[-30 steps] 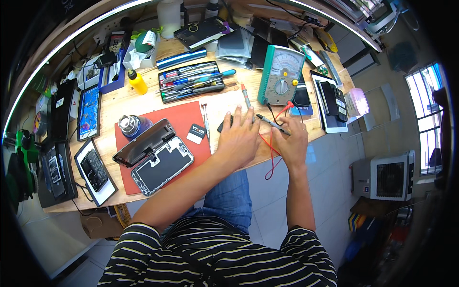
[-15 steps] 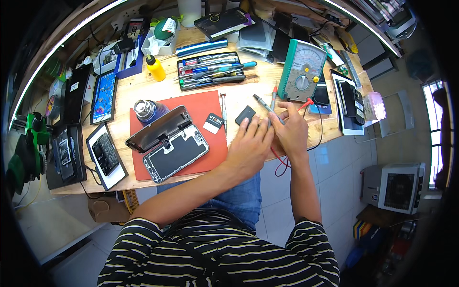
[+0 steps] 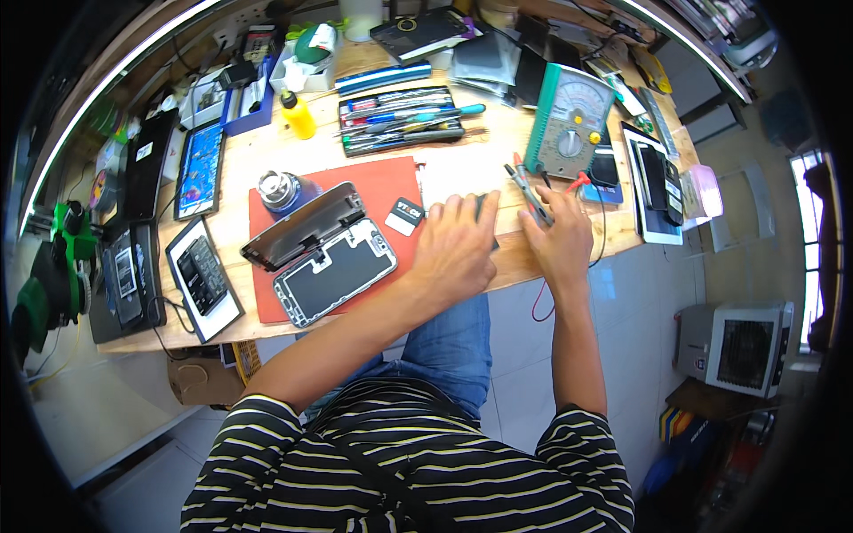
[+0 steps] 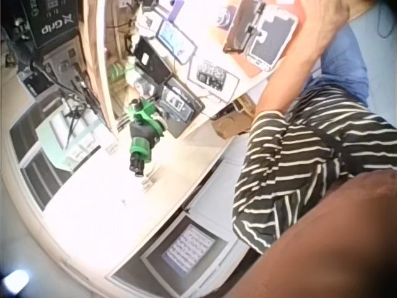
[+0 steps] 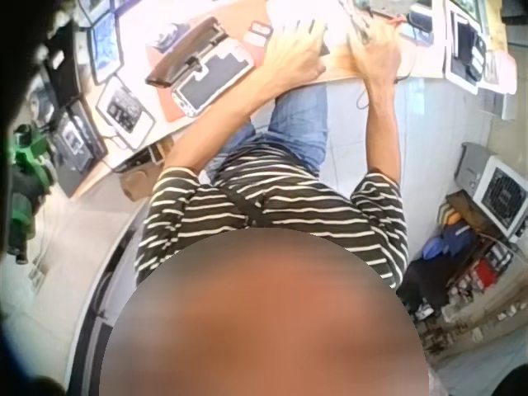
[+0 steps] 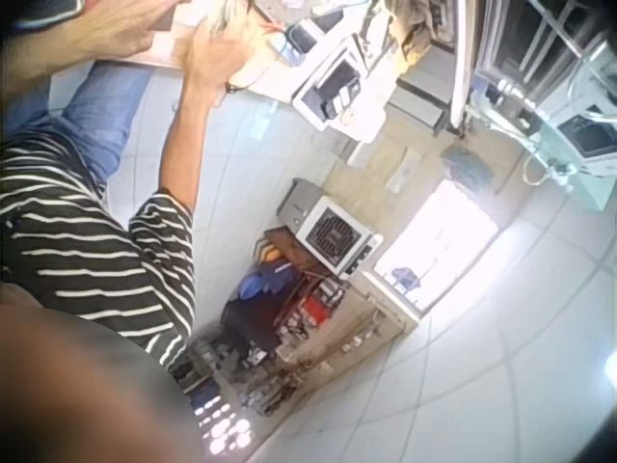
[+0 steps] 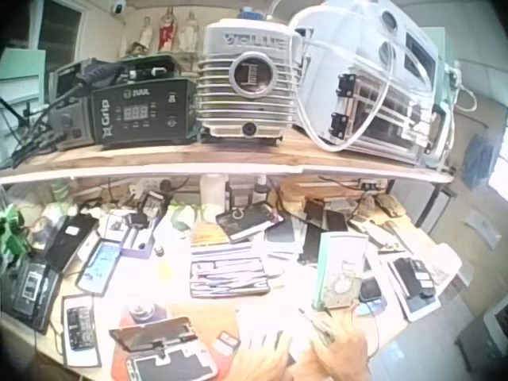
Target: The person assembles a smartphone by placing the motherboard into the chassis, then attaching the screen assembly. They handle the phone, screen, and motherboard, and use a multimeter to test components before final assembly.
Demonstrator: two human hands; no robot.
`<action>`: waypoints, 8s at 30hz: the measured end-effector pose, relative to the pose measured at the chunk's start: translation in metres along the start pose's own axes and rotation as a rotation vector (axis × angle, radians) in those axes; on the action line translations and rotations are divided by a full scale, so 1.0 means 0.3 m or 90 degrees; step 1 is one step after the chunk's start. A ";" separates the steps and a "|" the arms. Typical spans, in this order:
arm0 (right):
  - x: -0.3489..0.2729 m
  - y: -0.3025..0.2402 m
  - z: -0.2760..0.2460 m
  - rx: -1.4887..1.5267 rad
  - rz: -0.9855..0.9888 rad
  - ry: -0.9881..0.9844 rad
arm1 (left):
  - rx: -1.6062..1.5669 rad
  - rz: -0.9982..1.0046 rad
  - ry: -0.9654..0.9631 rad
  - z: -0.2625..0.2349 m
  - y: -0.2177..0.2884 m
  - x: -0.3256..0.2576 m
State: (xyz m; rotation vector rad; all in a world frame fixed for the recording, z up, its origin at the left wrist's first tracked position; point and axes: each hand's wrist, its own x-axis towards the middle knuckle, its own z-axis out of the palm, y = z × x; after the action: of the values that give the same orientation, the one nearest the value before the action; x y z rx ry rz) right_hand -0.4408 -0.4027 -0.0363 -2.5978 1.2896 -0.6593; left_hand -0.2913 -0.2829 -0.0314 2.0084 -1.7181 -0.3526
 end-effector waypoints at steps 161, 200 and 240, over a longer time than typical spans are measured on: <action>-0.168 -0.391 0.211 0.625 0.120 0.000 | -0.460 -0.120 0.488 -0.239 -0.455 -0.587; -0.179 -0.398 0.197 0.585 0.080 -0.014 | -0.521 -0.026 0.475 -0.214 -0.482 -0.588; -0.184 -0.384 0.202 0.640 0.090 0.000 | -0.088 -0.152 0.383 -0.358 -0.479 -0.402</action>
State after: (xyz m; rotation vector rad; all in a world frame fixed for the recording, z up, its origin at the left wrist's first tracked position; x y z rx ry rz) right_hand -0.3601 -0.2914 -0.0686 -1.6668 0.7969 -0.9527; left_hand -0.1383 -0.1304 -0.0249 1.9547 -1.0628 0.0606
